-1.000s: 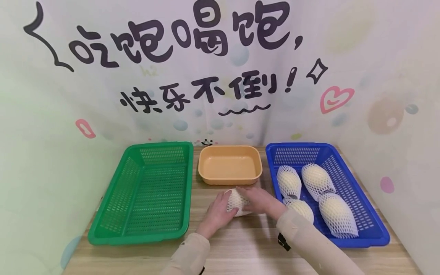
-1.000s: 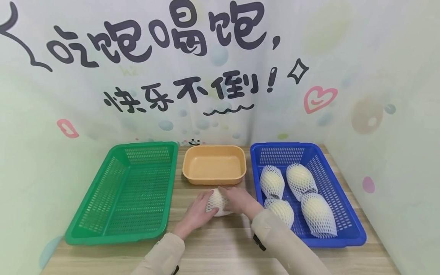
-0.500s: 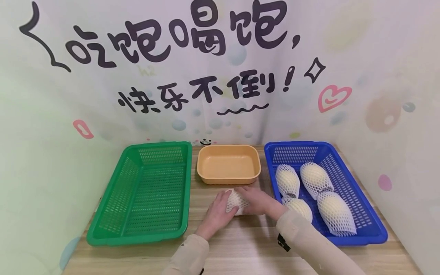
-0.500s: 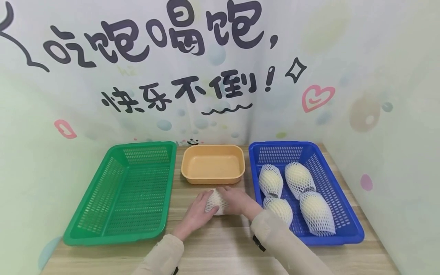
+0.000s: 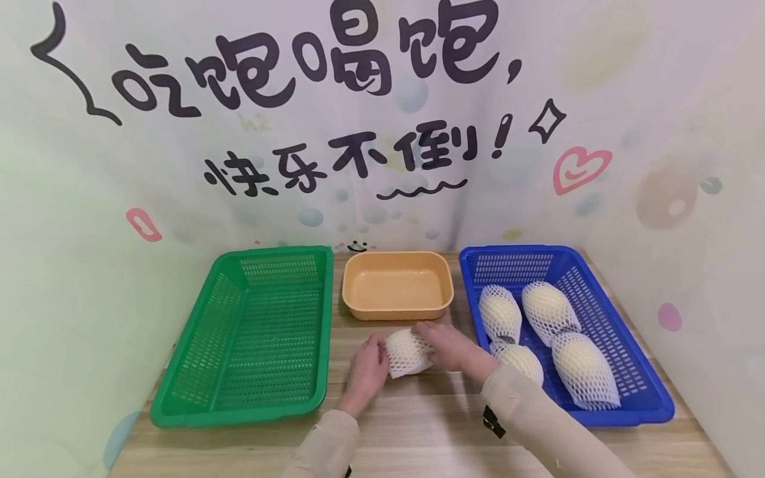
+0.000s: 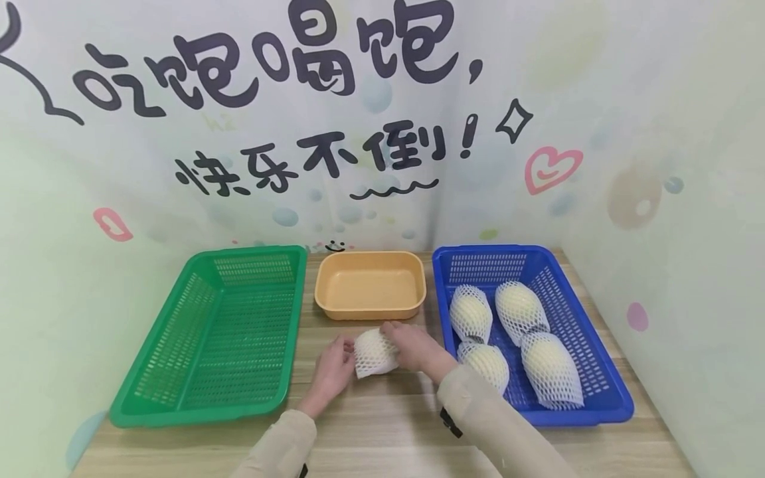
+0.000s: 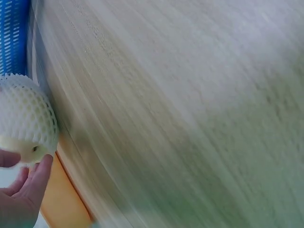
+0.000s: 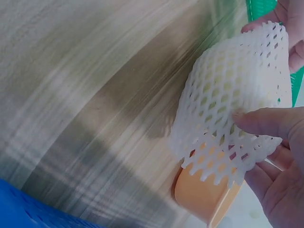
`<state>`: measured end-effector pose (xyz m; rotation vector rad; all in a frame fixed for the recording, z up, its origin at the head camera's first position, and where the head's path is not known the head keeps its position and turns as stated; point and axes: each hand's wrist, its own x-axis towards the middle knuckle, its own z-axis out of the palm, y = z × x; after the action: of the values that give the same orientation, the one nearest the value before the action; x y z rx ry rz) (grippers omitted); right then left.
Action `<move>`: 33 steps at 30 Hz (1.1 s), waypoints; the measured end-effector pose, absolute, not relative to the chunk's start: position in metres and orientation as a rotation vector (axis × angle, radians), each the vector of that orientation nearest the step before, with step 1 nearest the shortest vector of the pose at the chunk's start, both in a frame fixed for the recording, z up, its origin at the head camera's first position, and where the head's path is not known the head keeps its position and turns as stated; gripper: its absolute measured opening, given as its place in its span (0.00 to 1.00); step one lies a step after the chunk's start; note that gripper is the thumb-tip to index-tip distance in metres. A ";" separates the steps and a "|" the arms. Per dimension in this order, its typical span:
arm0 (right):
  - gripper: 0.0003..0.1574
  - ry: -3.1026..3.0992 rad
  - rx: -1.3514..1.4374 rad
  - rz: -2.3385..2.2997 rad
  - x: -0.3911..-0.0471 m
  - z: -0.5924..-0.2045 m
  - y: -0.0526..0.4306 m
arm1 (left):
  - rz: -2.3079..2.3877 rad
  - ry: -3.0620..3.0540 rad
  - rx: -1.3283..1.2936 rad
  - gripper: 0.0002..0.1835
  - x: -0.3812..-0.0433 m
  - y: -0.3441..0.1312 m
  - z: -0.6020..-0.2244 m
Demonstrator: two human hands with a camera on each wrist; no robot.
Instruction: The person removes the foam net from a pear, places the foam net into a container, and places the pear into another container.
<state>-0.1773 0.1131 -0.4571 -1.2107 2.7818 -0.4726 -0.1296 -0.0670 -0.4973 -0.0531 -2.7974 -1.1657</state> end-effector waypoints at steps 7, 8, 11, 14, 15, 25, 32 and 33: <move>0.36 2.765 -1.137 -0.463 -0.176 -0.459 0.112 | -1.220 -2.798 -0.015 0.09 -0.129 -0.069 -0.496; 0.37 2.759 -1.120 -0.450 -0.176 -0.460 0.112 | -1.226 -2.793 -0.032 0.09 -0.129 -0.069 -0.496; 0.42 2.748 -1.093 -0.400 -0.176 -0.462 0.110 | -1.241 -2.786 -0.116 0.13 -0.130 -0.068 -0.495; 0.43 2.736 -1.060 -0.391 -0.175 -0.461 0.109 | -1.258 -2.814 -0.201 0.22 -0.131 -0.066 -0.493; 0.42 2.735 -1.067 -0.393 -0.175 -0.461 0.109 | -1.252 -2.831 -0.227 0.24 -0.132 -0.066 -0.493; 0.34 2.757 -1.171 -0.452 -0.175 -0.456 0.112 | -1.249 -2.973 -0.384 0.46 -0.133 -0.062 -0.501; 0.40 2.701 -1.113 -0.529 -0.172 -0.459 0.110 | -1.238 -2.941 -0.326 0.46 -0.134 -0.057 -0.505; 0.41 2.693 -1.084 -0.537 -0.171 -0.459 0.109 | -1.246 -2.942 -0.312 0.46 -0.134 -0.057 -0.505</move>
<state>-0.1713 0.1090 -0.4588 -1.0838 2.6928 -0.5375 -0.1338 -0.0566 -0.5049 -0.3124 -2.9417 -1.2455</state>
